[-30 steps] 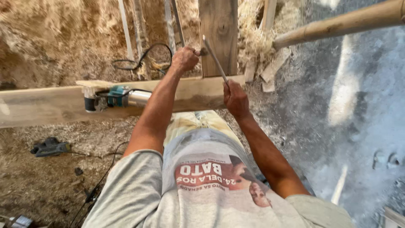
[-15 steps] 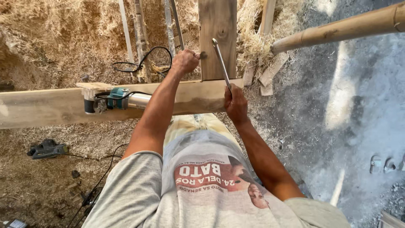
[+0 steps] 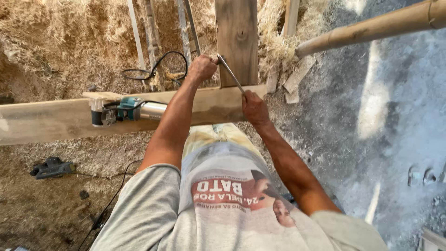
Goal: The person adjusts and repairs an angle grinder resting on a wooden beam, using an adjustable wrench to loosen and tighten the grinder's components and handling small parts by hand. They briefly walk across the workshop, hammer a chisel-like tool on a wood block on the ground, then return to tightening the grinder with the wrench.
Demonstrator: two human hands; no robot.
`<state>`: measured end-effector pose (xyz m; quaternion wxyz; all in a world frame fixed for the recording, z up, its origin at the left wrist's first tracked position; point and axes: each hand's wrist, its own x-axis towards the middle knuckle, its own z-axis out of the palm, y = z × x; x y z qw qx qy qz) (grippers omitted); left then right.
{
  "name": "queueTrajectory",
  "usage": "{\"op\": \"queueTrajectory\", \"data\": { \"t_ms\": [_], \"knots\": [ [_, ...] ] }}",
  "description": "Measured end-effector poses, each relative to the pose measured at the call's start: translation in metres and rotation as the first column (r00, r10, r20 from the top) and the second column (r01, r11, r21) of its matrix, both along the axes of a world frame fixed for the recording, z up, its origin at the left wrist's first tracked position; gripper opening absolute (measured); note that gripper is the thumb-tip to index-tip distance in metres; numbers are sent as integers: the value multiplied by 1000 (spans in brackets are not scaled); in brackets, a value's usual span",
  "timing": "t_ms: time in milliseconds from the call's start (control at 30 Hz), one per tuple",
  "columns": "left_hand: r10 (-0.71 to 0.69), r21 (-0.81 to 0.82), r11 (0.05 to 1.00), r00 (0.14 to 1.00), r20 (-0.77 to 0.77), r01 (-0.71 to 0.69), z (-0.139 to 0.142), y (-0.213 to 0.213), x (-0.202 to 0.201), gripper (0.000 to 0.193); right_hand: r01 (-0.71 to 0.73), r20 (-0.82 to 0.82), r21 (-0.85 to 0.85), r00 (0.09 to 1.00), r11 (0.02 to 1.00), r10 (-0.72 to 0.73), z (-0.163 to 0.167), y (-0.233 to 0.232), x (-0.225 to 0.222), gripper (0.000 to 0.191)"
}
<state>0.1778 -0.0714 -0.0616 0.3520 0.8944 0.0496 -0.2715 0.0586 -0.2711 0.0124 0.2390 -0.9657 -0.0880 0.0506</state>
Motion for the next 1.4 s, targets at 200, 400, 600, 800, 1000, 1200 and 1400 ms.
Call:
{"op": "queueTrajectory", "data": {
  "t_ms": [200,400,600,800,1000,1200,1400],
  "knots": [
    [116,8,993,988,-105,-115,17,-3,6,34,-28,296,206,955,978,-35,-2,-6,3,15],
    [41,45,998,998,-52,-39,7,-8,-3,37,36,-12,80,999,996,-35,-11,-7,-9,12],
    [151,-148,978,988,3,-149,0,-6,-5,43,46,189,194,978,980,-83,-14,-11,-14,14],
    [19,-700,213,719,-694,-681,28,-9,-31,41,174,178,144,964,974,-199,-5,-16,-36,15],
    [-96,-773,8,768,-633,-635,54,-13,-43,39,204,137,-65,971,977,-194,-2,1,-54,36],
    [-101,-813,-45,812,-574,-581,73,-7,-65,39,185,39,-112,983,976,-182,16,13,-67,59],
    [-76,-829,-62,831,-551,-556,99,18,-97,40,154,12,-201,988,967,-154,31,33,-81,62]
  ]
}}
